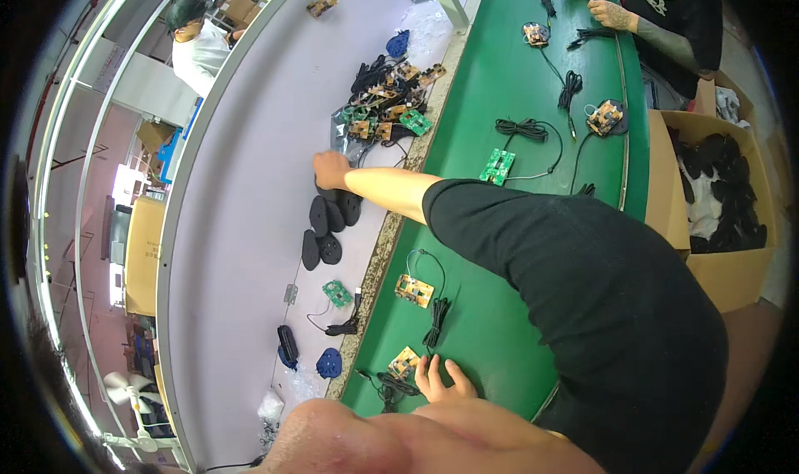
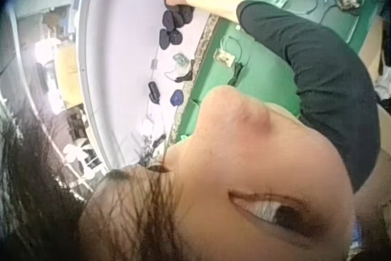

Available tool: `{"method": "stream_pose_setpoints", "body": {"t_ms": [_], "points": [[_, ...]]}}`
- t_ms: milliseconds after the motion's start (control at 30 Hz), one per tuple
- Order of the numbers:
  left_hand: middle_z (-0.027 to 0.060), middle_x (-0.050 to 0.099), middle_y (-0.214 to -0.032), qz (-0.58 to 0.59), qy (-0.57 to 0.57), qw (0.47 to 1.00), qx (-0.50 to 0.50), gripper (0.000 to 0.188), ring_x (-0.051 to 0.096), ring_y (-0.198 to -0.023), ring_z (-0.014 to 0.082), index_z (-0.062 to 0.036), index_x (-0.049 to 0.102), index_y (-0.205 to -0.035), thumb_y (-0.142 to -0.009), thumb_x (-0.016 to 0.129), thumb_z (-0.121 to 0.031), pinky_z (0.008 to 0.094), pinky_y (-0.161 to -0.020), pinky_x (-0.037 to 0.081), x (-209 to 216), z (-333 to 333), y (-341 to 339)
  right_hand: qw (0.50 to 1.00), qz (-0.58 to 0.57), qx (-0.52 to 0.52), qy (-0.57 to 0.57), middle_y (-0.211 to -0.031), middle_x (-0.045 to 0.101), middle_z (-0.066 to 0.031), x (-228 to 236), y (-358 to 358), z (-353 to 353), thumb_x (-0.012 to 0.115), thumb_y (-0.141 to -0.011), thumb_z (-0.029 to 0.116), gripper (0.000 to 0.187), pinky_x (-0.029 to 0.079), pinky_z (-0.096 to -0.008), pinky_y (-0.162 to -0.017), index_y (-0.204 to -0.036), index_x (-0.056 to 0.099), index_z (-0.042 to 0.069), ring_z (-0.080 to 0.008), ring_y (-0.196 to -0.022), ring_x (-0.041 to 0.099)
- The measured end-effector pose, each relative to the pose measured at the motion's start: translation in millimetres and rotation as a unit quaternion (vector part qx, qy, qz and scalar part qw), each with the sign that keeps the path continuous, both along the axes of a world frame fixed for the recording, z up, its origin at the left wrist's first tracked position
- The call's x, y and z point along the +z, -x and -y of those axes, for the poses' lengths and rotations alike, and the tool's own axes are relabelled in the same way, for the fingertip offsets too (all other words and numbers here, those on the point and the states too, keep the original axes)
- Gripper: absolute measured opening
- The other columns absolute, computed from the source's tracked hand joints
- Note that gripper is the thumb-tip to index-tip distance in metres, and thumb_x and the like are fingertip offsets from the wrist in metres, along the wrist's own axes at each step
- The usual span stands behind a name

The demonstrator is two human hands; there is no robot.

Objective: The person assembles computer mice by picking up base plates and circuit boards with cables, fitting the circuit boards into the base plates by hand, and moving the assembled parts along the conveyor belt.

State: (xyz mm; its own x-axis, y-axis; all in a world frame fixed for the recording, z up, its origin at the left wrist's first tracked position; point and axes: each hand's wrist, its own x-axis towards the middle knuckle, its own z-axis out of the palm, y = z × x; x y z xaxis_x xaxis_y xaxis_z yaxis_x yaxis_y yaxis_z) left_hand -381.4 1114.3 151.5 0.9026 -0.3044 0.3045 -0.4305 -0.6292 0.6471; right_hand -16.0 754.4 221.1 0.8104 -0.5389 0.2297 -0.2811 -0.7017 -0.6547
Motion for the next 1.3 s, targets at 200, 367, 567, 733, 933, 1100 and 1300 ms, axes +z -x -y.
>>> {"method": "stream_pose_setpoints", "body": {"t_ms": [200,367,567,733,933,1100,1300], "points": [[0.0210,0.060,-0.124,0.044,0.027,0.999,-0.015,0.028,0.057,-0.116,0.0382,0.0005,0.071,-0.110,-0.086,0.071,-0.012,0.0473,-0.101,0.044,-2,-12,-16,0.974,0.170,0.120,-0.090,-0.109,0.070,-0.0253,37,31,-23,0.063,-0.076,0.015,0.035,0.055,-0.0453,-0.089,-0.107,0.072,0.002,-0.0385,-0.105,0.068],[0.0228,0.049,-0.139,0.063,0.082,0.994,-0.019,0.043,0.048,-0.128,0.0390,0.0011,0.062,-0.128,-0.088,0.071,-0.011,0.0472,-0.108,0.039,10,-6,-27,0.920,0.232,0.313,0.022,-0.084,0.065,-0.0121,81,171,-49,0.068,-0.086,0.012,0.021,0.051,-0.0341,-0.064,-0.103,0.068,0.000,-0.0219,-0.071,0.064],[0.0273,0.043,-0.145,0.090,0.086,0.984,-0.127,0.090,0.043,-0.133,0.0428,0.0028,0.039,-0.148,-0.076,0.085,-0.024,0.0505,-0.110,0.035,33,9,34,0.784,-0.014,0.599,0.163,-0.100,0.063,-0.0127,41,385,-124,0.078,-0.076,0.024,0.041,0.055,-0.0428,-0.073,-0.109,0.066,0.003,-0.0325,-0.087,0.066],[0.0162,0.055,-0.135,0.050,0.001,0.977,-0.208,0.047,0.049,-0.128,0.0360,-0.0005,0.062,-0.125,-0.083,0.074,-0.016,0.0484,-0.104,0.038,14,8,48,0.815,0.047,0.578,-0.013,-0.090,0.069,-0.0134,36,306,-151,0.067,-0.081,0.005,0.016,0.054,-0.0398,-0.073,-0.097,0.069,0.000,-0.0305,-0.079,0.066],[0.0151,0.057,-0.130,0.047,0.044,0.975,-0.212,0.038,0.050,-0.128,0.0349,-0.0021,0.065,-0.118,-0.082,0.071,-0.011,0.0489,-0.104,0.038,9,9,51,0.828,0.050,0.558,0.036,-0.096,0.068,-0.0151,-7,133,-273,0.065,-0.082,0.018,0.028,0.052,-0.0410,-0.077,-0.105,0.071,0.003,-0.0301,-0.085,0.066],[0.0147,0.059,-0.119,0.042,0.120,0.968,-0.218,0.031,0.054,-0.123,0.0335,-0.0014,0.064,-0.107,-0.078,0.072,-0.012,0.0469,-0.102,0.041,9,15,54,0.864,0.003,0.494,0.095,-0.124,0.068,-0.0156,-40,28,-370,0.064,-0.083,0.013,0.039,0.050,-0.0423,-0.097,-0.122,0.069,0.010,-0.0340,-0.114,0.064],[0.0169,0.058,-0.113,0.001,0.095,0.974,-0.207,0.042,0.051,-0.118,0.0352,0.0009,0.061,-0.107,-0.073,0.076,-0.021,0.0467,-0.102,0.040,9,7,55,0.821,-0.001,0.561,0.108,-0.080,0.070,-0.0120,-54,-20,-406,0.068,-0.080,0.010,0.013,0.053,-0.0422,-0.076,-0.090,0.073,0.003,-0.0332,-0.083,0.069]]}}
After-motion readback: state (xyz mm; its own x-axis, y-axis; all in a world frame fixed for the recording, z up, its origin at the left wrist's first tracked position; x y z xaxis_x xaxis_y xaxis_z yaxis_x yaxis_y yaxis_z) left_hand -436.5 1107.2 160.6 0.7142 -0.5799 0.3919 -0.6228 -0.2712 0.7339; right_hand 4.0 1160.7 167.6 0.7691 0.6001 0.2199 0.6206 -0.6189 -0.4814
